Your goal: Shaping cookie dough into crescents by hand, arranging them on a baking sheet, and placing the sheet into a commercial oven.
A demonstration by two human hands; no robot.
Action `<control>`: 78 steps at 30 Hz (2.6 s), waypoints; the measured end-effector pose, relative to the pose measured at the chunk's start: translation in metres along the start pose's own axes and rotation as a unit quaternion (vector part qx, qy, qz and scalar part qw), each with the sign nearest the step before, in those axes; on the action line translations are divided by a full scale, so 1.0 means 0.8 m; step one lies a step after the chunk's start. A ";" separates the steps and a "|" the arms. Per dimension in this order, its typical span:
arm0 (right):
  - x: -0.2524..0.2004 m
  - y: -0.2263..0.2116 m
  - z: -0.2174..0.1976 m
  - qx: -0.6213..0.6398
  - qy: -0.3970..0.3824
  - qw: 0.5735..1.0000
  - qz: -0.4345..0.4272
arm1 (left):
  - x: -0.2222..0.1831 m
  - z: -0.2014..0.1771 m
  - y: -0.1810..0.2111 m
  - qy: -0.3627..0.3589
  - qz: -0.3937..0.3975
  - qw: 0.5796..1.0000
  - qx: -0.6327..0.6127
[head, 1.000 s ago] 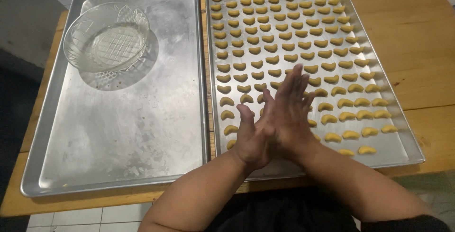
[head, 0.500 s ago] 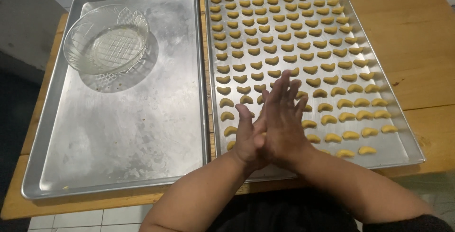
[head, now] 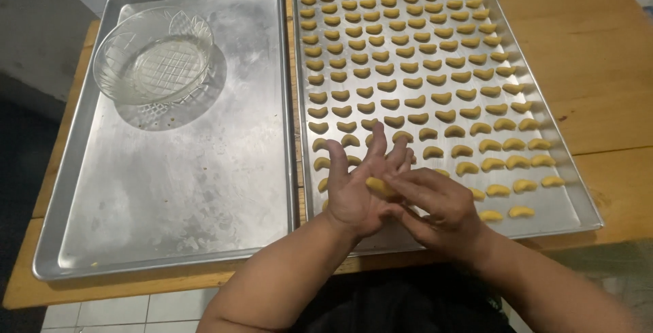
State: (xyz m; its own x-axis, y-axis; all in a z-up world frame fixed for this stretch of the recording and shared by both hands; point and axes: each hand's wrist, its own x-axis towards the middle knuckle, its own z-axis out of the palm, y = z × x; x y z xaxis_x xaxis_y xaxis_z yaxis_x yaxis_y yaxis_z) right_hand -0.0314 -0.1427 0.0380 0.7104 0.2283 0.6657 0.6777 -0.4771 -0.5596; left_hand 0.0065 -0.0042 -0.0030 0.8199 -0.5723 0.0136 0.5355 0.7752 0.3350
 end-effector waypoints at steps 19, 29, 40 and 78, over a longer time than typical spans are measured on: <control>-0.046 -0.004 -0.091 -0.020 0.035 0.993 0.114 | 0.018 0.073 -0.105 0.028 0.038 0.932 0.359; -0.085 0.034 -0.135 -0.007 0.067 0.987 0.143 | 0.048 0.079 -0.170 0.032 0.015 0.951 0.308; -0.123 0.113 -0.240 -0.037 0.055 0.969 0.238 | 0.060 0.070 -0.174 0.133 0.010 0.944 0.301; -0.143 0.155 -0.207 -0.275 -0.259 0.899 0.221 | 0.058 0.059 -0.175 0.126 0.099 0.927 0.339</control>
State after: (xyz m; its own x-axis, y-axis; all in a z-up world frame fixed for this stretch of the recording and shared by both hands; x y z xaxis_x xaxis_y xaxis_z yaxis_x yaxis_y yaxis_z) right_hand -0.0600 -0.3681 -0.0256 0.9770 0.2097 0.0392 0.2119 -0.9332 -0.2902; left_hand -0.0397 -0.1520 -0.0050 0.9558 -0.2890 -0.0537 0.1889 0.4638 0.8656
